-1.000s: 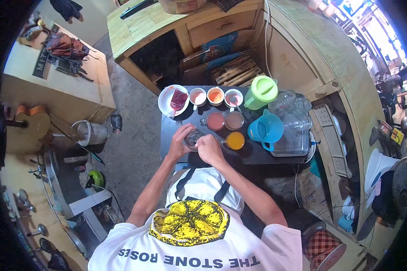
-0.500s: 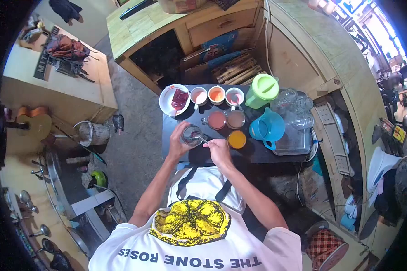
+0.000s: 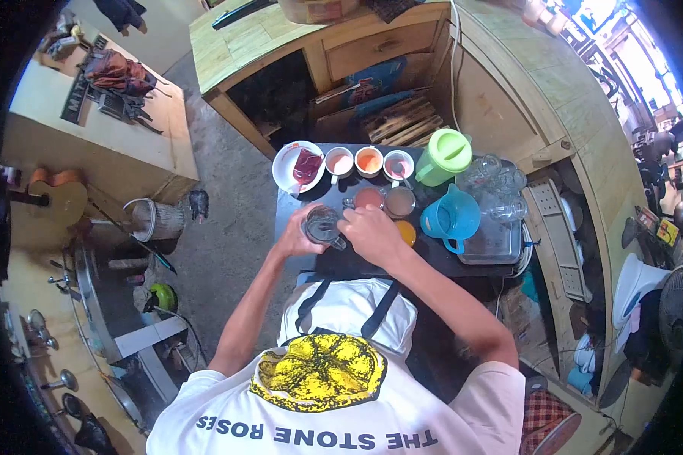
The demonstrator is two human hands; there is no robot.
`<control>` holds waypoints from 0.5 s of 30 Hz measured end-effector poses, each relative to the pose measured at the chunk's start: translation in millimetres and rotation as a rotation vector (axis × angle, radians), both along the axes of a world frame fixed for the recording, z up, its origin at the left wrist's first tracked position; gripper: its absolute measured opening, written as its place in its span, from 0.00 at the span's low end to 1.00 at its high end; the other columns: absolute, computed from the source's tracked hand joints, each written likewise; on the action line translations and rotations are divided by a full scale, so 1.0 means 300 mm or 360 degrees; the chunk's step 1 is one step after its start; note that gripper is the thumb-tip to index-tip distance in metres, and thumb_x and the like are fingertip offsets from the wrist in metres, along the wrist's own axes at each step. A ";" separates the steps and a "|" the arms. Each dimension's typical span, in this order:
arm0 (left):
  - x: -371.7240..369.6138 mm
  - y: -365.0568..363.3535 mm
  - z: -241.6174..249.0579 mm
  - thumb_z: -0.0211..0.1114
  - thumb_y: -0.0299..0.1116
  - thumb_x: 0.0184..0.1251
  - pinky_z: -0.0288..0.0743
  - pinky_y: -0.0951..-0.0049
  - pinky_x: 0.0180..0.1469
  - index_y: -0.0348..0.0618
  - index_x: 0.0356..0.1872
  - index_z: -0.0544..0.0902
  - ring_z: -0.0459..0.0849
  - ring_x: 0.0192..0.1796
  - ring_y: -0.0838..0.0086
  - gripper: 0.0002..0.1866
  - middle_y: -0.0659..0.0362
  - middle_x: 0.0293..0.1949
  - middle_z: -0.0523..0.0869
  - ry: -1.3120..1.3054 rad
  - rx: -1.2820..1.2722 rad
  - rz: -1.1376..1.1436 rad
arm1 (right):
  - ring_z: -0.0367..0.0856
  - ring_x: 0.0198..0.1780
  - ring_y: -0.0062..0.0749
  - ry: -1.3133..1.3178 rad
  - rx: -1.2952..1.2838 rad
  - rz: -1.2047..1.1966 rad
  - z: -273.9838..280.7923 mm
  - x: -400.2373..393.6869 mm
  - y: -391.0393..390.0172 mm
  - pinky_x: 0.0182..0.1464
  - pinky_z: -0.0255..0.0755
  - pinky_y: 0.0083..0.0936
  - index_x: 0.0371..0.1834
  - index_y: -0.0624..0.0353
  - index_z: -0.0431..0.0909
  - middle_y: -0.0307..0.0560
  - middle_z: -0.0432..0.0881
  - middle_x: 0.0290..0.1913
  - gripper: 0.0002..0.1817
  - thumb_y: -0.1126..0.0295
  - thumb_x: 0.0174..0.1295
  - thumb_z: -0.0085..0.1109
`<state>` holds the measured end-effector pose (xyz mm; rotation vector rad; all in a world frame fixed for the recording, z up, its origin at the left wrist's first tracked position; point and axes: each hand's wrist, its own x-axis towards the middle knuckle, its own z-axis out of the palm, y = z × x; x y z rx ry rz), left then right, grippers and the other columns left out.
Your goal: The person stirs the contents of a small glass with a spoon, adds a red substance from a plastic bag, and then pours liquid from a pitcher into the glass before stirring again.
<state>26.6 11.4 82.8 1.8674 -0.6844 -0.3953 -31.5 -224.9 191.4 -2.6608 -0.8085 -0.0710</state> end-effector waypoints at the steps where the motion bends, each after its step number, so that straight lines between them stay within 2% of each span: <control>1: 0.001 0.000 0.021 0.80 0.35 0.29 0.73 0.63 0.62 0.39 0.58 0.78 0.83 0.55 0.61 0.43 0.53 0.53 0.84 0.0055 -0.0031 -0.0028 | 0.84 0.42 0.41 -0.0046 -0.0035 0.0069 0.011 0.012 0.004 0.45 0.75 0.36 0.32 0.59 0.83 0.48 0.81 0.36 0.05 0.73 0.56 0.58; 4: -0.001 -0.010 0.009 0.80 0.35 0.31 0.74 0.65 0.61 0.38 0.58 0.77 0.83 0.52 0.68 0.42 0.56 0.51 0.84 0.0387 -0.0265 -0.0117 | 0.82 0.44 0.38 -0.0154 -0.0092 0.0275 0.026 0.042 0.017 0.46 0.74 0.33 0.32 0.59 0.83 0.46 0.79 0.38 0.06 0.73 0.55 0.57; 7: 0.010 -0.005 0.024 0.83 0.36 0.32 0.71 0.68 0.64 0.38 0.60 0.76 0.79 0.55 0.74 0.44 0.60 0.53 0.82 0.0408 -0.0121 -0.0257 | 0.82 0.44 0.38 -0.0197 -0.0083 0.0433 0.018 0.070 0.025 0.47 0.74 0.34 0.31 0.60 0.83 0.46 0.80 0.38 0.06 0.73 0.55 0.57; 9: 0.002 -0.016 0.034 0.82 0.35 0.32 0.72 0.67 0.63 0.38 0.59 0.77 0.80 0.54 0.73 0.43 0.59 0.51 0.83 0.0442 -0.0187 -0.0276 | 0.83 0.43 0.39 -0.0202 -0.0134 0.0486 0.003 0.080 0.024 0.47 0.75 0.35 0.29 0.60 0.83 0.47 0.81 0.37 0.05 0.73 0.54 0.58; 12: 0.000 -0.012 0.016 0.83 0.36 0.32 0.72 0.66 0.62 0.38 0.58 0.77 0.80 0.54 0.72 0.42 0.58 0.51 0.83 0.0447 -0.0263 -0.0252 | 0.84 0.42 0.42 -0.0014 -0.0249 0.0476 -0.022 0.087 0.008 0.45 0.75 0.39 0.33 0.59 0.83 0.47 0.80 0.36 0.06 0.72 0.54 0.59; 15: -0.005 -0.011 0.005 0.83 0.36 0.32 0.73 0.66 0.62 0.37 0.57 0.78 0.81 0.54 0.69 0.42 0.57 0.51 0.82 0.0416 -0.0330 -0.0185 | 0.85 0.39 0.50 0.0409 -0.0172 0.0315 0.005 0.080 -0.006 0.42 0.76 0.45 0.30 0.62 0.85 0.54 0.83 0.32 0.06 0.73 0.55 0.60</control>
